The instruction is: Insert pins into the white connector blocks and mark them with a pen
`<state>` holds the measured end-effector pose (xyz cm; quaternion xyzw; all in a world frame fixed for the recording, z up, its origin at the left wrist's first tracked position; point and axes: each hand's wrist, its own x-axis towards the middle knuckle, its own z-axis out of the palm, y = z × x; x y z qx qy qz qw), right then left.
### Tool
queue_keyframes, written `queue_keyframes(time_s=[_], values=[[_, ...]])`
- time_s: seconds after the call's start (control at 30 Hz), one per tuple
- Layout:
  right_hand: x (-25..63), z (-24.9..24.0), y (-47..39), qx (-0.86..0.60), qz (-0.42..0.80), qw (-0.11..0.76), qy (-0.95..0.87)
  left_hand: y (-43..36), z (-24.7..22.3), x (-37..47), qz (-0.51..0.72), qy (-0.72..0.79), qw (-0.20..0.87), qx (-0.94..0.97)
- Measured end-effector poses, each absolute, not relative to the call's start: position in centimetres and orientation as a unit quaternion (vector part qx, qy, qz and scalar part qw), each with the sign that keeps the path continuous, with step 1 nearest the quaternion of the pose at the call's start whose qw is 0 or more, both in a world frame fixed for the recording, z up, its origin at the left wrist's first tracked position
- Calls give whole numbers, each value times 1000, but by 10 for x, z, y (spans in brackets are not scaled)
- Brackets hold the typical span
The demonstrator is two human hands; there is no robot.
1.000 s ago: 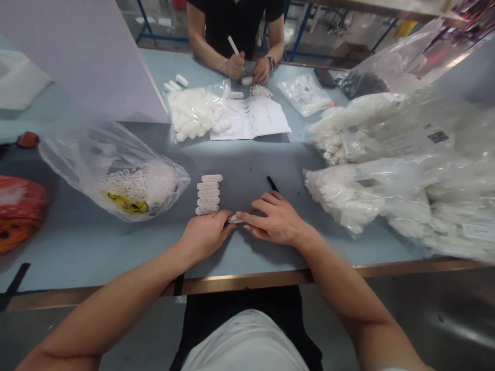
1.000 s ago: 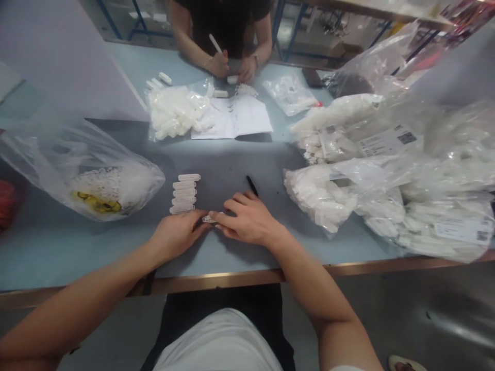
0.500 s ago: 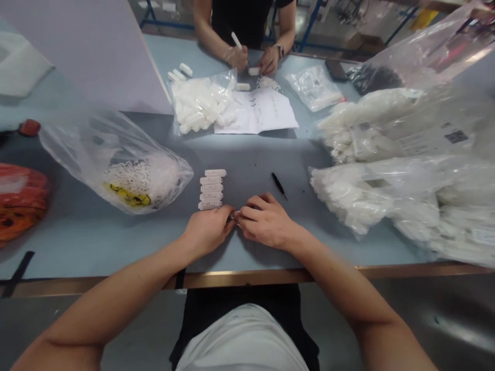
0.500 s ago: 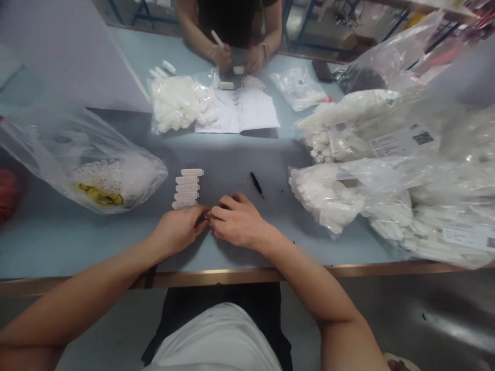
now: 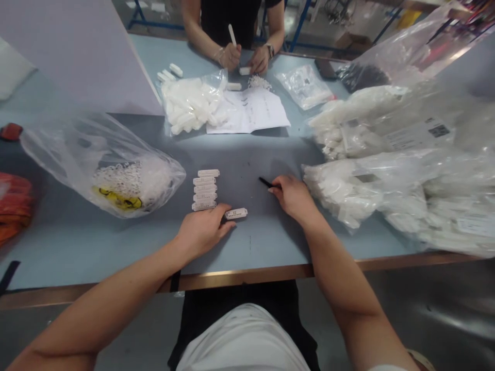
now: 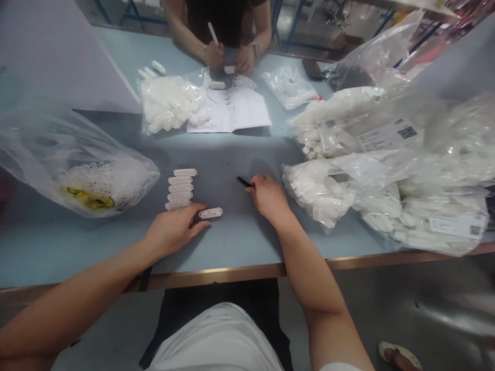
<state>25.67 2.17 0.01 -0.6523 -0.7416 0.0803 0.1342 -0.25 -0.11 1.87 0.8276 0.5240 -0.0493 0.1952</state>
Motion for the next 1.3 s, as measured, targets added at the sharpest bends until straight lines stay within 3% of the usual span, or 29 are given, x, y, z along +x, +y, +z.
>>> queue_keyframes(time_s=[0.13, 0.23, 0.4, 0.57, 1.3], values=[[254, 7, 19, -660, 87, 135, -734, -2, 20, -1, -50, 521, 183, 832], [253, 17, 15, -652, 130, 212, -717, -2, 20, -1, -46, 519, 181, 834], [238, 20, 6, -582, 438, 395, -560, -2, 18, -3, -41, 527, 186, 828], [217, 14, 2, -499, 602, 416, -463, -2, 18, -3, -42, 523, 175, 833], [204, 10, -2, -559, 548, 325, -530, -3, 12, -4, -36, 515, 162, 841]])
